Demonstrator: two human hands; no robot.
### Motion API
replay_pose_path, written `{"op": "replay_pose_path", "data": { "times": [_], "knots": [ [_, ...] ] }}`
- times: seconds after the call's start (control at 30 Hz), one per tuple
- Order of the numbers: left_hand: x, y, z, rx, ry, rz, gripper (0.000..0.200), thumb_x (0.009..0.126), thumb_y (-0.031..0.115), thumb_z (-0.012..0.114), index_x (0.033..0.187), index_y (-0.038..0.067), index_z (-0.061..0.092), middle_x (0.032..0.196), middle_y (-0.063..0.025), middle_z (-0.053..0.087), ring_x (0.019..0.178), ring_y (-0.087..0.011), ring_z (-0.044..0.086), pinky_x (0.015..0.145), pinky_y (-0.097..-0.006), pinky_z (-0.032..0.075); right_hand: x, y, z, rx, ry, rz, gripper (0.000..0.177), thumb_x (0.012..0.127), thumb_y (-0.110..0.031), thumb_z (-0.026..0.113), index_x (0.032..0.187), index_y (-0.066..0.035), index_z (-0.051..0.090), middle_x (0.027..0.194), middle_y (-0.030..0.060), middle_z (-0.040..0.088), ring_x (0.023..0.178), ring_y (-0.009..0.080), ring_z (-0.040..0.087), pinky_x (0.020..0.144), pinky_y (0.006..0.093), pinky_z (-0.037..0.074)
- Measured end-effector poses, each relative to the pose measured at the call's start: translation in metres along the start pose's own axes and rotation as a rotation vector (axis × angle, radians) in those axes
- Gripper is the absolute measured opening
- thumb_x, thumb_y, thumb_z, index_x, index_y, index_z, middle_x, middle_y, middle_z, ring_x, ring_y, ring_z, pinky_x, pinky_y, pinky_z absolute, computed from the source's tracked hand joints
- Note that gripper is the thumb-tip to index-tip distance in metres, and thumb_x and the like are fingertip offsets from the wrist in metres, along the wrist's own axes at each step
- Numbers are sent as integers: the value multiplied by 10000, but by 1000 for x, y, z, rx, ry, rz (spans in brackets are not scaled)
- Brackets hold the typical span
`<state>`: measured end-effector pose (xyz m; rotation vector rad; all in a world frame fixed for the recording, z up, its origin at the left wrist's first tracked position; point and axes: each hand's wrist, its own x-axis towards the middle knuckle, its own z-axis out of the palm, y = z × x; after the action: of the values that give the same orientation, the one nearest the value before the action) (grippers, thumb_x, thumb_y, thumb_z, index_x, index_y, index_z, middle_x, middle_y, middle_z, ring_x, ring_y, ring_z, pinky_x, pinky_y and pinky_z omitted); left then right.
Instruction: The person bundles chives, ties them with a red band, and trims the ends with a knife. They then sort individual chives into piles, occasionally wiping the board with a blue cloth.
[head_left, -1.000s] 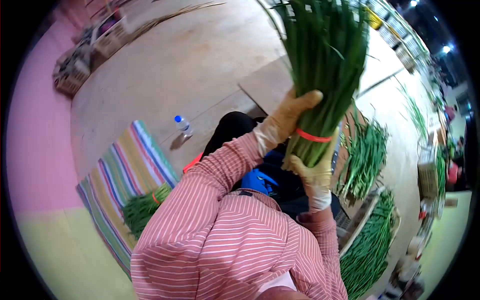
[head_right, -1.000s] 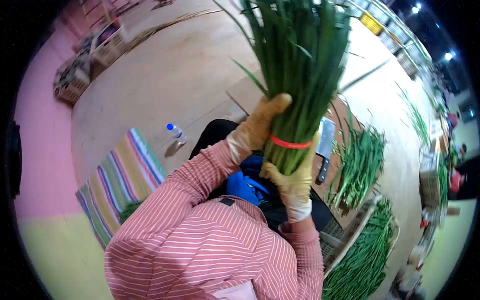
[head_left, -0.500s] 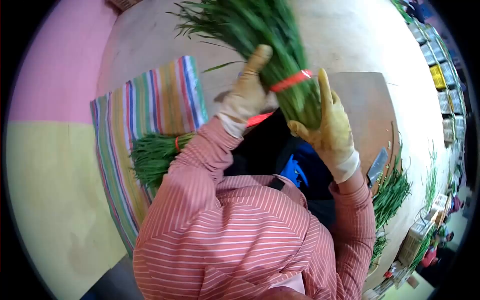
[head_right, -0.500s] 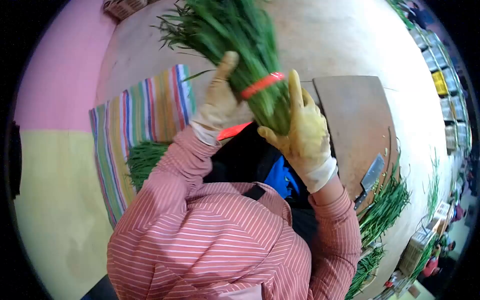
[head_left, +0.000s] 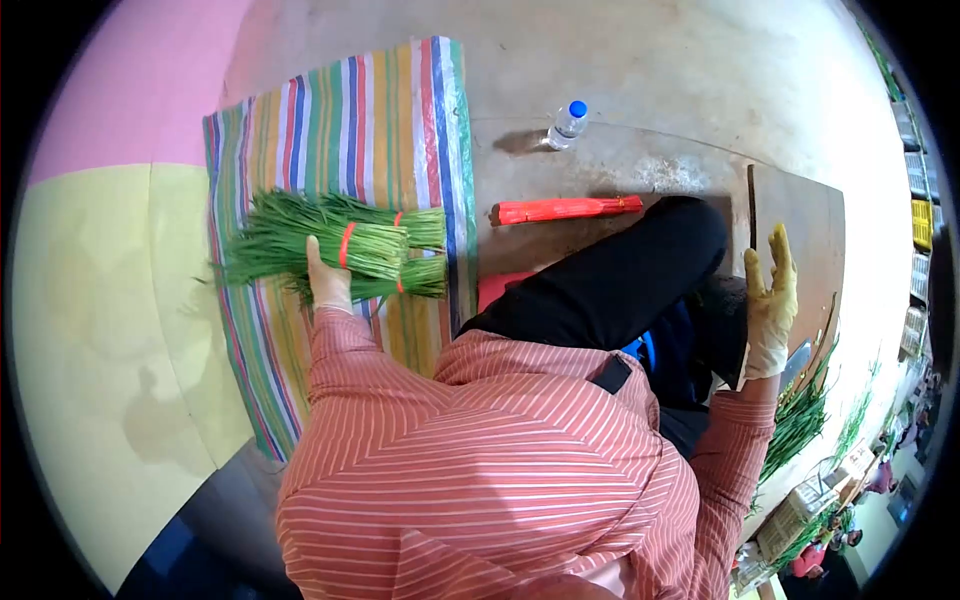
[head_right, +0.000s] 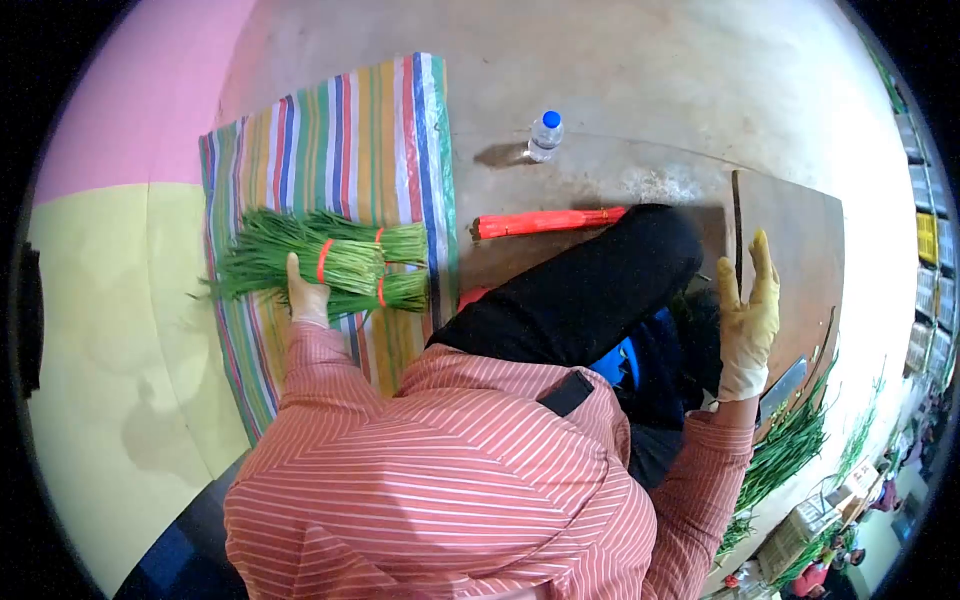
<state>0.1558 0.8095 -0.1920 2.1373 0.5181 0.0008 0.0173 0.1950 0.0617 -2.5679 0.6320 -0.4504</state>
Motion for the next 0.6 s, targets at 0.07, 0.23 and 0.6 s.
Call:
{"op": "replay_pose_path", "data": {
  "times": [0.07,0.23,0.6],
  "knots": [
    [-21,-21,15,86,-41,-85,768,766,-108,628,1432,67,289,1306,-123,506,1100,-180,525,986,-274,404,0,10,2,-8,-42,66,518,903,-229,645,1356,-50,469,1288,149,544,1208,248,517,1008,350,408],
    [-46,5,59,-947,51,-897,907,813,583,615,1475,137,184,1451,-175,323,1308,-330,337,1109,-469,260,-1,6,-12,-54,-104,119,454,922,-217,619,1334,-67,501,1289,132,549,1224,233,506,1010,356,411],
    [0,-108,102,-236,-3,-1042,1004,783,679,585,1477,73,187,1483,-223,271,1298,-419,370,1017,-570,379,-26,14,-32,-129,-208,347,427,937,-252,596,1320,-79,523,1308,123,541,1226,227,499,1029,358,379]
  ]
}}
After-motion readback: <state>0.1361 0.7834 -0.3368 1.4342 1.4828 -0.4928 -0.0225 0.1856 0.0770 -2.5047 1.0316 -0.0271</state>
